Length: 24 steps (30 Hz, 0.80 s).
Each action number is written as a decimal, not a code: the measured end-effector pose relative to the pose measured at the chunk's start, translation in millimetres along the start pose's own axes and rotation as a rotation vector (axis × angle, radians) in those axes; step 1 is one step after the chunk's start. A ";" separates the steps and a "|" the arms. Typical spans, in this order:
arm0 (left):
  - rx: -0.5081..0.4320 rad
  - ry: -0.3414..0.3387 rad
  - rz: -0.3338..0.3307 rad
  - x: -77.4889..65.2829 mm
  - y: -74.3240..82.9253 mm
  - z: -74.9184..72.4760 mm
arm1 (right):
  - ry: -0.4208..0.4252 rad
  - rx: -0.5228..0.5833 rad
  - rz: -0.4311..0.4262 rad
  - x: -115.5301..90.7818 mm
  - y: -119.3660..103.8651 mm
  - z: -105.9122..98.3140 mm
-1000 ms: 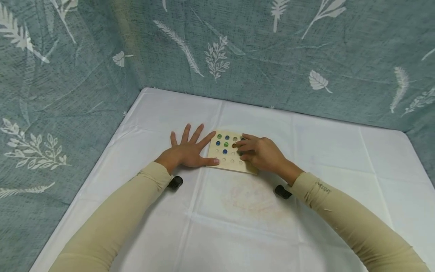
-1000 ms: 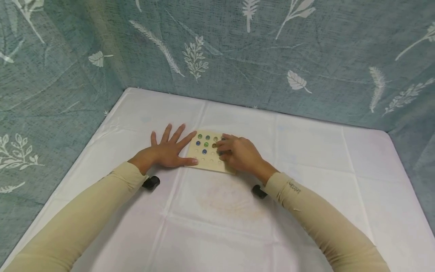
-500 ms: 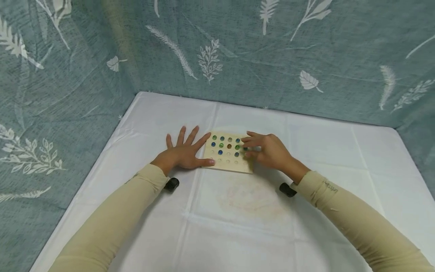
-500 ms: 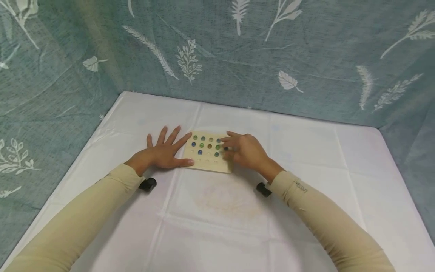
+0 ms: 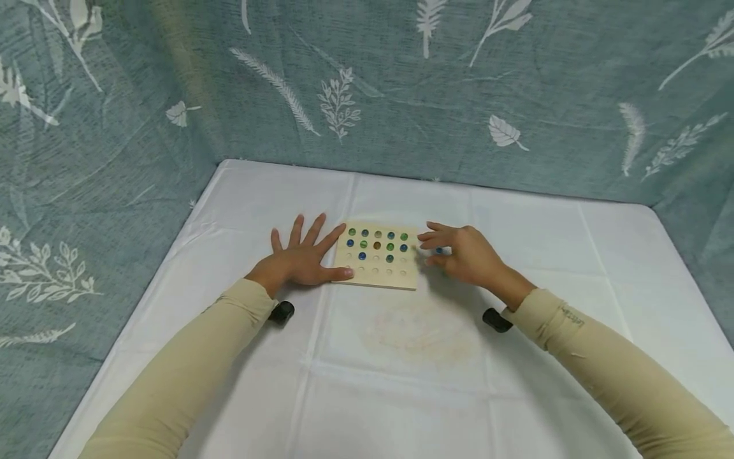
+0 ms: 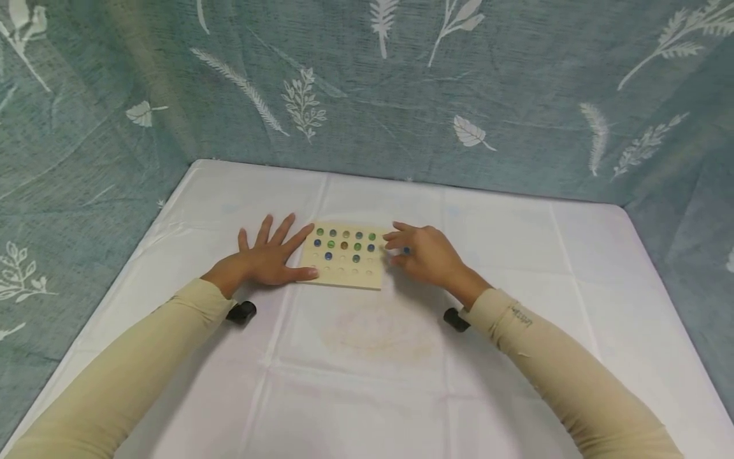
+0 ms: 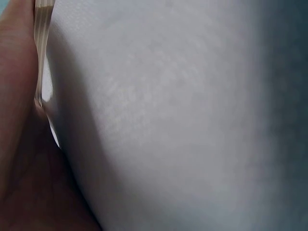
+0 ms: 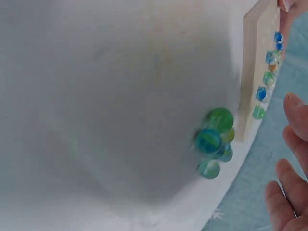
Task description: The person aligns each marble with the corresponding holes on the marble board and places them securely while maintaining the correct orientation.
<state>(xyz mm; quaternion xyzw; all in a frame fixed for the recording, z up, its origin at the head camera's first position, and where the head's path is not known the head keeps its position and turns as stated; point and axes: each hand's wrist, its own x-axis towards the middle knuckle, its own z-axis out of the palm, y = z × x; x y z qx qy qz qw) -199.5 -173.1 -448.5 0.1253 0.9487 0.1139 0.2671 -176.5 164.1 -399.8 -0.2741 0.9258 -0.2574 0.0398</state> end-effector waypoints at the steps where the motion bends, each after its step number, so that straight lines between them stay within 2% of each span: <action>1: 0.000 0.001 0.001 -0.2 -0.7 0.0 | -0.003 0.002 0.004 -1.2 0.6 -1.0; 13: -0.044 0.012 0.021 -10.3 3.3 -5.8 | -0.001 -0.058 0.027 -19.9 16.4 -2.9; 24: -0.011 0.011 0.022 -8.4 4.5 -3.2 | 0.015 -0.034 0.082 -40.0 31.1 -2.8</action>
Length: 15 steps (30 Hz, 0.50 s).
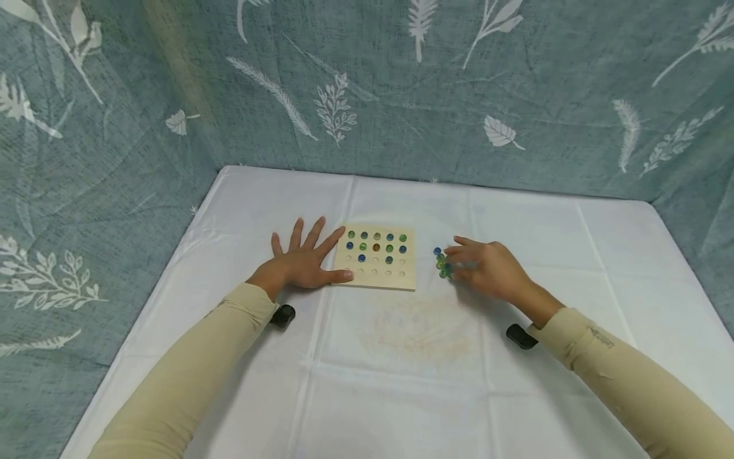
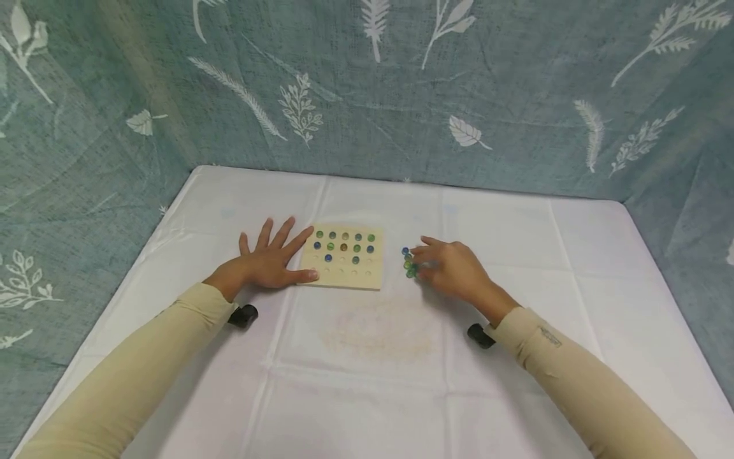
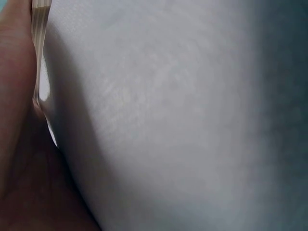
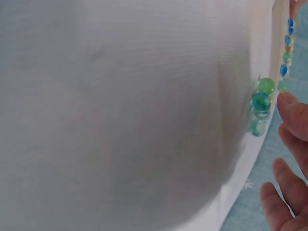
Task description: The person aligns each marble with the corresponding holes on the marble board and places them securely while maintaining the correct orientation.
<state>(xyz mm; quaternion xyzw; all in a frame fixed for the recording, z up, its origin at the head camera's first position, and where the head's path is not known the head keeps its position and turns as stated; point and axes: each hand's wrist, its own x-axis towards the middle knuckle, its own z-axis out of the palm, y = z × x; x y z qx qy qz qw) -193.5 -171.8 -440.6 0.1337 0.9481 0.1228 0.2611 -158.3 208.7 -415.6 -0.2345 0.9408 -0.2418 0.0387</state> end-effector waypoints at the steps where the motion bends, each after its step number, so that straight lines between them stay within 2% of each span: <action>1: -0.001 -0.004 0.002 -0.2 -0.2 0.3 | 0.001 0.003 0.002 -1.2 1.7 1.2; 7: -0.008 -0.011 -0.003 -3.7 2.4 0.5 | 0.008 0.003 -0.003 -7.4 8.9 6.7; 15: -0.004 0.004 -0.009 -4.3 3.9 -1.9 | 0.056 0.029 0.012 -4.8 5.8 7.2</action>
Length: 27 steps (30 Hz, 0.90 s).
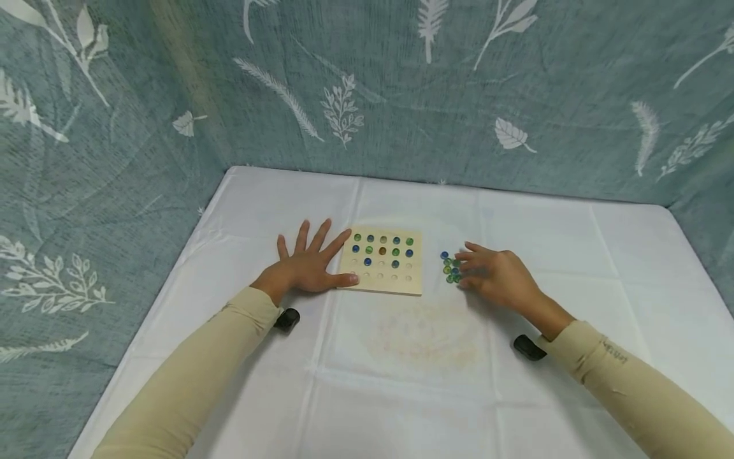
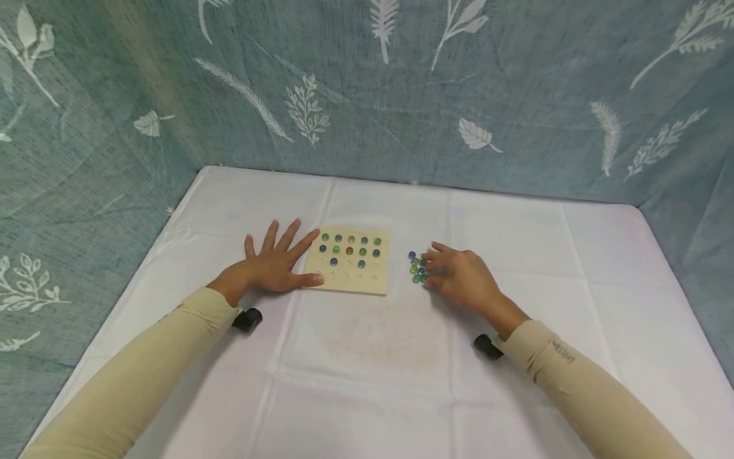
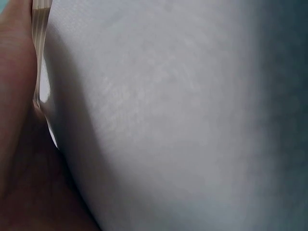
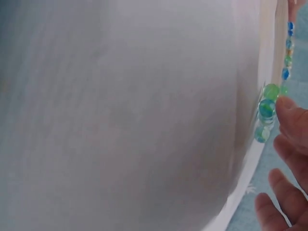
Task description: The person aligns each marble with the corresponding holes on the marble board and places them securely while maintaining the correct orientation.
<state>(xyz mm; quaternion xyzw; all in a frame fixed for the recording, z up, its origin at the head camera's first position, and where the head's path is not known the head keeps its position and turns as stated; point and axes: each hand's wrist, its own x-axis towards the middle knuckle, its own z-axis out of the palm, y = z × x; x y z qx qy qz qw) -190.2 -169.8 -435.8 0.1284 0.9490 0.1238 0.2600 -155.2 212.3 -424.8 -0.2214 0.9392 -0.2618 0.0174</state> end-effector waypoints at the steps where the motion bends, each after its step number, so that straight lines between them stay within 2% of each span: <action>1: -0.003 0.001 0.002 0.0 0.1 -0.3 | 0.002 -0.003 0.000 0.0 -0.6 0.3; 6: 0.007 0.018 -0.003 3.6 -1.9 1.6 | 0.022 -0.043 -0.001 -0.5 -2.8 1.3; 10: 0.020 0.001 -0.007 5.6 -3.1 3.0 | 0.010 -0.056 0.015 -2.4 -3.4 0.5; 16: 0.001 0.014 0.002 3.4 0.3 0.2 | 0.024 -0.054 0.007 -3.6 -4.7 0.1; 21: 0.016 -0.003 -0.010 1.0 1.2 0.1 | 0.008 -0.062 0.017 -3.8 -5.6 3.7; 27: 0.001 0.011 0.002 0.9 -0.7 1.1 | -0.016 -0.092 0.009 -1.8 -9.3 5.6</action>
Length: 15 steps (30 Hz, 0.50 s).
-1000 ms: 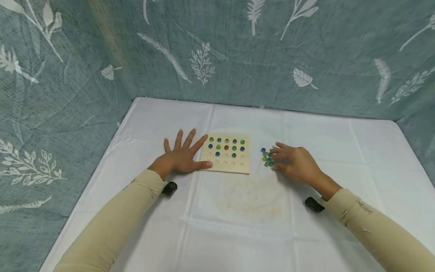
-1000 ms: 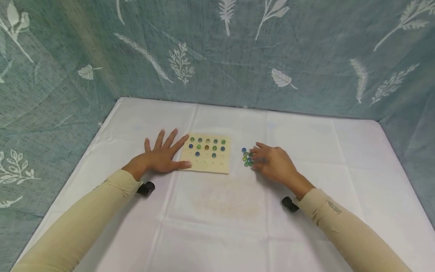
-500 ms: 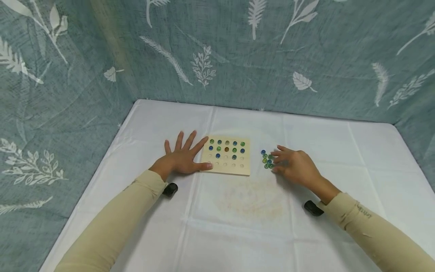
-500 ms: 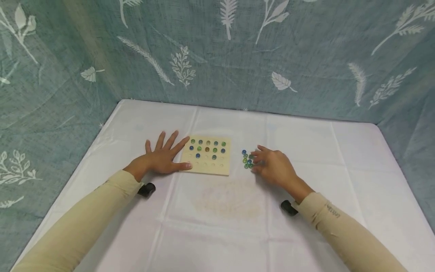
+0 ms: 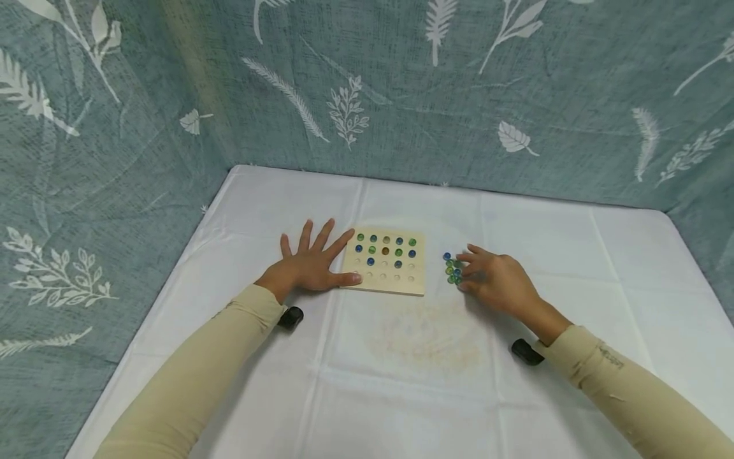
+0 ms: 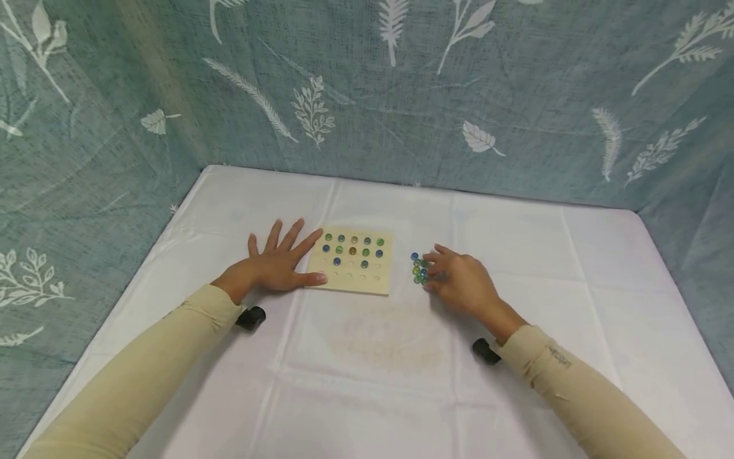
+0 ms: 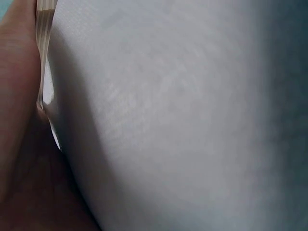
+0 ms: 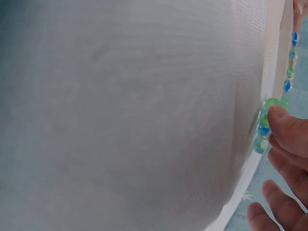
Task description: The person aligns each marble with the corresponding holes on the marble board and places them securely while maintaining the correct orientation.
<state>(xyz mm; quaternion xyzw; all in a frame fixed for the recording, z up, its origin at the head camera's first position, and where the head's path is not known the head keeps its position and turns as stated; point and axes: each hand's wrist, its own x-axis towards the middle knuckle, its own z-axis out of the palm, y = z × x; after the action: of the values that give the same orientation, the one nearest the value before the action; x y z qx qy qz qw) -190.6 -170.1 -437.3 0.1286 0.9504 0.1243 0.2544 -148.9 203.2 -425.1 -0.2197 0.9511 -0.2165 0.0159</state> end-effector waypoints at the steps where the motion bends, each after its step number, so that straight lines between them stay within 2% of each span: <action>1: -0.002 -0.001 0.001 1.6 -1.2 0.9 | -0.004 -0.008 -0.004 0.5 -0.4 0.3; 8: 0.019 -0.011 -0.012 5.0 -2.4 2.8 | -0.025 -0.047 -0.007 2.9 -2.4 1.8; 15: 0.022 -0.001 -0.012 7.8 -5.3 4.8 | -0.048 -0.034 -0.001 5.6 -3.8 2.4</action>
<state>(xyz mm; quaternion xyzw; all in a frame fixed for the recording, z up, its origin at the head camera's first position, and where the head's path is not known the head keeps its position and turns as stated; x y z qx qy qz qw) -195.6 -171.8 -446.5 0.1255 0.9524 0.1122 0.2542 -152.1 196.8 -425.3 -0.2256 0.9539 -0.1948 0.0349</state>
